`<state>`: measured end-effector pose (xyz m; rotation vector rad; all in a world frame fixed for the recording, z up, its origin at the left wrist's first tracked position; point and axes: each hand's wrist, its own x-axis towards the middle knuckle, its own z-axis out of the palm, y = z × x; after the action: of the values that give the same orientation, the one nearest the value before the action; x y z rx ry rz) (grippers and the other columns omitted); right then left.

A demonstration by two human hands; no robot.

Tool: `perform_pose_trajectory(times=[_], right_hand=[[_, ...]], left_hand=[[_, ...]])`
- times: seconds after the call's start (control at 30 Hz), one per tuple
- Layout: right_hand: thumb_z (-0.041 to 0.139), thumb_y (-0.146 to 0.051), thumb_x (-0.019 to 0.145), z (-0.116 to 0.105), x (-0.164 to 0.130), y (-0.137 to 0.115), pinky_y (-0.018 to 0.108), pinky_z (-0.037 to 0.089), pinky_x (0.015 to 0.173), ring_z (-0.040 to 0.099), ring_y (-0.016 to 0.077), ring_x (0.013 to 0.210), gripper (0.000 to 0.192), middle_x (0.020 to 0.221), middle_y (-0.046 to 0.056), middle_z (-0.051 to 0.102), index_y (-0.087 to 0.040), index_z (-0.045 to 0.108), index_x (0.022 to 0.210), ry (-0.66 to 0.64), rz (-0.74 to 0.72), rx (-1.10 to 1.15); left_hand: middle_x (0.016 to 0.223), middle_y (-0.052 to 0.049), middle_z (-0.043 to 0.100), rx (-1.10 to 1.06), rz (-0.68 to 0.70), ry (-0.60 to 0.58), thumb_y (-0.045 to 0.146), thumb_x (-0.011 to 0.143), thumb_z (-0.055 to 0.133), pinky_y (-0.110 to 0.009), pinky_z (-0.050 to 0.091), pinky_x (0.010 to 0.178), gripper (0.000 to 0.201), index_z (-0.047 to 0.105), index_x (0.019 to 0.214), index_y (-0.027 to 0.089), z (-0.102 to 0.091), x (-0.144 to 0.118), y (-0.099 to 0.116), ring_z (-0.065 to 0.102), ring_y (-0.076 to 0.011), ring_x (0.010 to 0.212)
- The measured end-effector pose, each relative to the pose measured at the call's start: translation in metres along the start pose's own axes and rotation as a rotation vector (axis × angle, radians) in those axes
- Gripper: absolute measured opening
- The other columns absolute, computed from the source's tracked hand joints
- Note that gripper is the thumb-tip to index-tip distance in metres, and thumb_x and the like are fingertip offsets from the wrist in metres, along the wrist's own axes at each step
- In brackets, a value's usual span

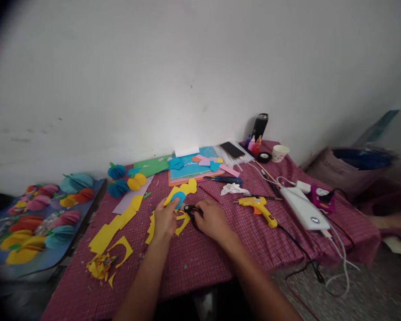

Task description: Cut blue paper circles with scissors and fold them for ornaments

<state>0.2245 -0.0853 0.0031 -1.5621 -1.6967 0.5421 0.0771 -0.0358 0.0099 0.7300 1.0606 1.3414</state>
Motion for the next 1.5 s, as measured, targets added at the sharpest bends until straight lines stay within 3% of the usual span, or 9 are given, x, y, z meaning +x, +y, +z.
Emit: perform_pose_trajectory(times=[0.1,0.2,0.53,0.7,0.83,1.0,1.17,1.33,1.5], right_hand=[[0.06,-0.024,0.082,-0.006,-0.01,-0.007,0.035,0.04,0.085,0.058,0.026,0.096,0.022,0.102,0.01,0.067,-0.021,0.069,0.102,-0.149,-0.052,-0.348],[0.06,-0.027,0.083,-0.009,-0.014,-0.013,0.037,0.038,0.086,0.057,0.0289,0.1,0.029,0.109,0.013,0.065,-0.02,0.067,0.111,-0.19,-0.048,-0.518],[0.057,-0.029,0.085,-0.011,-0.005,-0.011,0.04,0.035,0.089,0.056,0.0308,0.101,0.029,0.107,0.016,0.065,-0.017,0.065,0.11,-0.237,-0.085,-0.643],[0.061,-0.021,0.075,-0.009,0.0,-0.019,0.042,0.038,0.084,0.059,0.0335,0.097,0.038,0.102,0.017,0.067,-0.015,0.064,0.113,-0.276,-0.119,-0.678],[0.062,-0.026,0.077,-0.02,0.002,-0.009,0.041,0.042,0.083,0.061,0.0315,0.096,0.038,0.107,0.014,0.068,-0.017,0.064,0.113,-0.239,-0.021,-0.396],[0.07,-0.03,0.075,-0.037,-0.006,0.011,0.036,0.048,0.079,0.064,0.0256,0.094,0.05,0.109,0.008,0.069,-0.021,0.058,0.123,-0.203,0.18,0.463],[0.077,-0.031,0.073,-0.018,-0.019,0.002,0.031,0.047,0.066,0.062,0.0181,0.072,0.035,0.088,0.005,0.069,-0.018,0.066,0.104,-0.221,0.268,0.972],[0.079,-0.025,0.071,0.007,-0.022,-0.001,0.027,0.044,0.067,0.058,0.0158,0.073,0.048,0.085,0.002,0.066,-0.02,0.063,0.116,-0.213,0.2,1.083],[0.072,-0.029,0.077,0.01,-0.026,0.005,0.026,0.039,0.064,0.054,0.0156,0.07,0.041,0.082,0.002,0.062,-0.018,0.064,0.116,-0.209,0.117,1.033]], left_hand=[[0.067,0.001,0.064,-0.083,0.023,0.025,0.034,0.059,0.083,-0.023,0.046,0.053,0.04,0.061,0.086,0.016,0.0,0.001,0.003,0.058,-0.0104,0.053],[0.071,0.001,0.066,-0.126,0.022,0.028,0.031,0.057,0.084,-0.023,0.047,0.054,0.04,0.061,0.086,0.015,0.0,0.003,0.004,0.059,-0.0102,0.054],[0.079,-0.002,0.07,-0.171,-0.022,0.023,0.028,0.054,0.084,-0.026,0.049,0.056,0.038,0.064,0.084,0.016,-0.003,0.003,0.006,0.063,-0.0125,0.06],[0.075,-0.003,0.069,-0.192,0.005,-0.006,0.028,0.058,0.083,-0.027,0.05,0.059,0.034,0.065,0.083,0.015,-0.005,0.005,0.005,0.064,-0.0143,0.064],[0.078,-0.004,0.069,-0.246,0.007,0.044,0.025,0.056,0.083,-0.028,0.05,0.059,0.036,0.066,0.087,0.014,-0.008,0.009,0.005,0.065,-0.0152,0.064],[0.077,-0.003,0.069,-0.267,-0.017,0.05,0.023,0.057,0.083,-0.027,0.049,0.058,0.033,0.067,0.084,0.015,-0.007,0.007,0.007,0.064,-0.0148,0.063],[0.078,-0.004,0.069,-0.273,-0.037,0.031,0.024,0.058,0.083,-0.028,0.049,0.058,0.032,0.067,0.083,0.015,-0.004,0.004,0.007,0.066,-0.0162,0.065],[0.08,-0.004,0.07,-0.307,-0.067,0.032,0.023,0.057,0.084,-0.028,0.05,0.059,0.032,0.067,0.083,0.014,-0.003,0.004,0.01,0.066,-0.0165,0.066],[0.078,-0.004,0.07,-0.362,-0.111,0.031,0.021,0.057,0.083,-0.029,0.052,0.062,0.029,0.067,0.08,0.015,-0.005,0.006,0.009,0.065,-0.0159,0.066]])
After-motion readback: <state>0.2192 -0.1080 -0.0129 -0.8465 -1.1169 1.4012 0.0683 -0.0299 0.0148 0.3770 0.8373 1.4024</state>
